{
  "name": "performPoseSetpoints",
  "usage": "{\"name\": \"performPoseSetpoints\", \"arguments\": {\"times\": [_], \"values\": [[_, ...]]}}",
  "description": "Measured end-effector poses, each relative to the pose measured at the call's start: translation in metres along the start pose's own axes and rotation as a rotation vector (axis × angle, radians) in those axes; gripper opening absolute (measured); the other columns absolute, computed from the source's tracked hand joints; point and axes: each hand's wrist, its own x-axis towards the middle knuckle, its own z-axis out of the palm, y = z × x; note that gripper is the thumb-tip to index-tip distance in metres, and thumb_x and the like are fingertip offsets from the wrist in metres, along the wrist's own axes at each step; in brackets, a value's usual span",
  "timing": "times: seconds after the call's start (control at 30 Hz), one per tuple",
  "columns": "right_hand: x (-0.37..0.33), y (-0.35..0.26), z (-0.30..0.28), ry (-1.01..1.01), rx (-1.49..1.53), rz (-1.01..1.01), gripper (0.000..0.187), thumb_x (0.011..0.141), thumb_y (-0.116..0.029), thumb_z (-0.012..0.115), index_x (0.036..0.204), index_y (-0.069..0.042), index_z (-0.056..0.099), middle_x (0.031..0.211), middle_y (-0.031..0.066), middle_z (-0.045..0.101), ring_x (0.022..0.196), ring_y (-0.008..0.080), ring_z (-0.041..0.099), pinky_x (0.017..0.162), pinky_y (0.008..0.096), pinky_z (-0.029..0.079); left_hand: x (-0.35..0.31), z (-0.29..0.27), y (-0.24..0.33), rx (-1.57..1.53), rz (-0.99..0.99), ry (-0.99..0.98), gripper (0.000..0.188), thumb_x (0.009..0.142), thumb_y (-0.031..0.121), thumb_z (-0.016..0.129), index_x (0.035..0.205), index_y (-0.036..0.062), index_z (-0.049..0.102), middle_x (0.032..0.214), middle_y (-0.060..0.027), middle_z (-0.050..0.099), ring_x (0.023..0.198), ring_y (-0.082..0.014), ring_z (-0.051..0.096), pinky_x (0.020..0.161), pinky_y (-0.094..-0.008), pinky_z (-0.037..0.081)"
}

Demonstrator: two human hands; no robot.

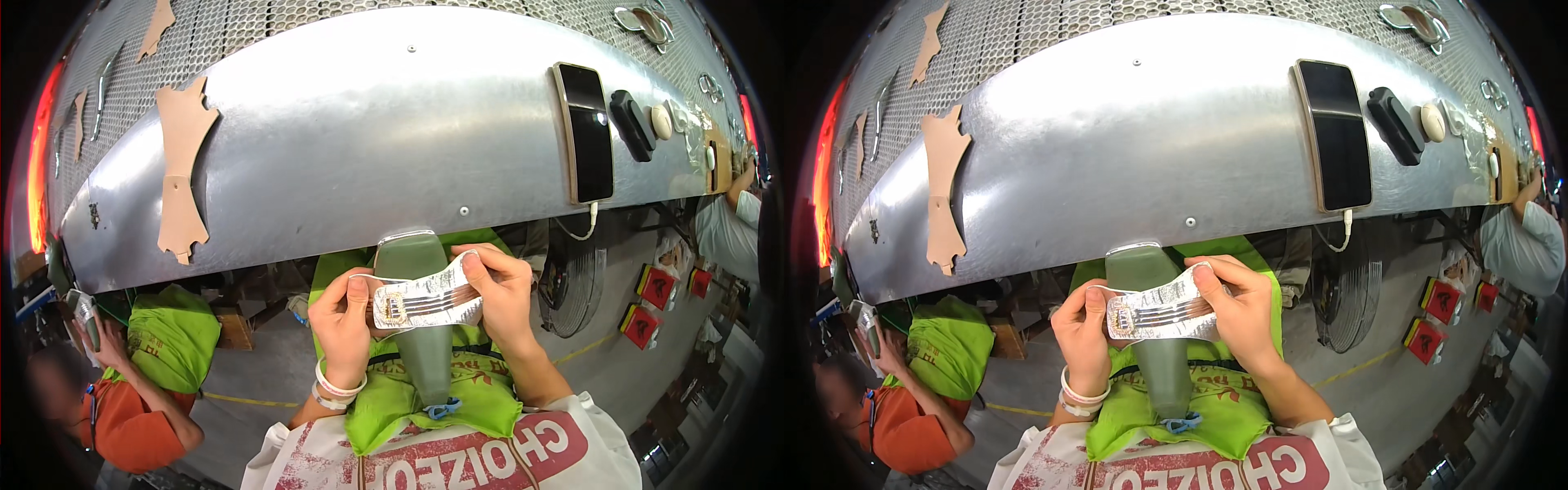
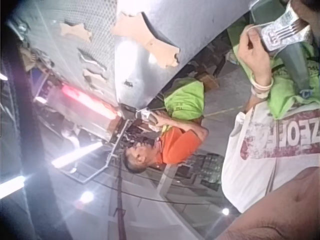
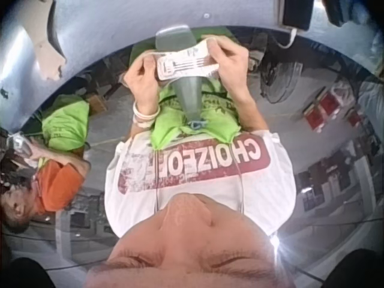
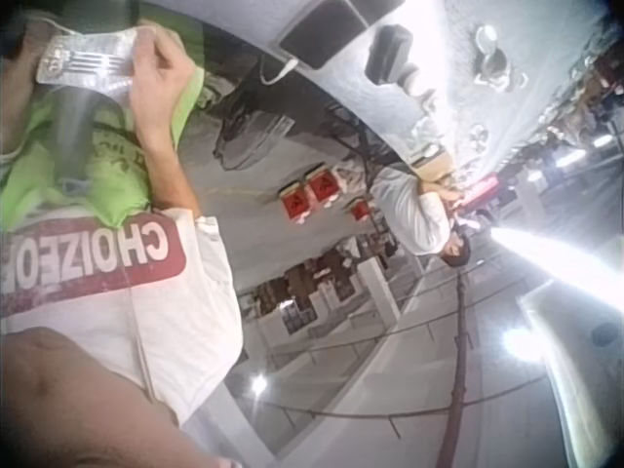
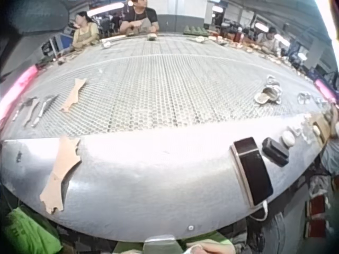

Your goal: The person wraps the soles of green slippers with silver foil tape. They repeatedly pick up a slipper, apply the tape to the bottom, smooth it down, and place the slipper on a metal mesh table. The person handles the slippers one at a time, ensuring the foil covers the sole area.

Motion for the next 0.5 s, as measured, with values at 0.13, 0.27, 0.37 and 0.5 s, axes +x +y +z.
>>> {"name": "performPoseSetpoints", "arguments": {"times": [0.13,0.27,0.37,0.5], "values": [[0.005,0.004,-0.001,-0.064,0.067,0.129,0.023,0.093,-0.013,0.065,0.101,0.007,0.070,0.096,0.0108,0.067,0.080,0.0112,0.060,0.070,0.0243,0.049,0.006,-0.005,-0.007,-0.069,-0.085,-0.049,0.030,0.099,0.022,0.059,0.098,-0.0070,0.065,0.075,-0.0022,0.063,0.059,-0.0048,0.052,0.052,-0.0198,0.042],[0.011,0.005,-0.003,-0.129,0.191,0.261,0.022,0.093,-0.013,0.065,0.099,0.007,0.070,0.088,0.0081,0.068,0.075,0.0105,0.061,0.067,0.0244,0.050,0.011,-0.011,-0.010,-0.075,-0.108,-0.109,0.031,0.099,0.025,0.058,0.094,-0.0051,0.065,0.073,-0.0010,0.062,0.054,-0.0033,0.049,0.045,-0.0185,0.036],[0.013,0.006,-0.004,-0.169,0.295,0.291,0.020,0.093,-0.012,0.066,0.097,0.007,0.070,0.082,0.0058,0.068,0.071,0.0097,0.061,0.065,0.0246,0.052,0.014,-0.012,-0.009,-0.079,-0.097,-0.142,0.030,0.099,0.023,0.058,0.091,-0.0052,0.064,0.073,-0.0008,0.061,0.056,-0.0044,0.050,0.048,-0.0196,0.039],[0.012,0.015,-0.010,-0.189,0.341,0.263,0.020,0.093,-0.011,0.065,0.095,0.008,0.069,0.082,0.0056,0.069,0.071,0.0094,0.061,0.065,0.0248,0.052,0.017,-0.021,-0.026,-0.219,-0.127,-0.206,0.025,0.099,0.017,0.058,0.092,-0.0064,0.063,0.082,-0.0052,0.065,0.069,-0.0081,0.057,0.062,-0.0231,0.047]]}}
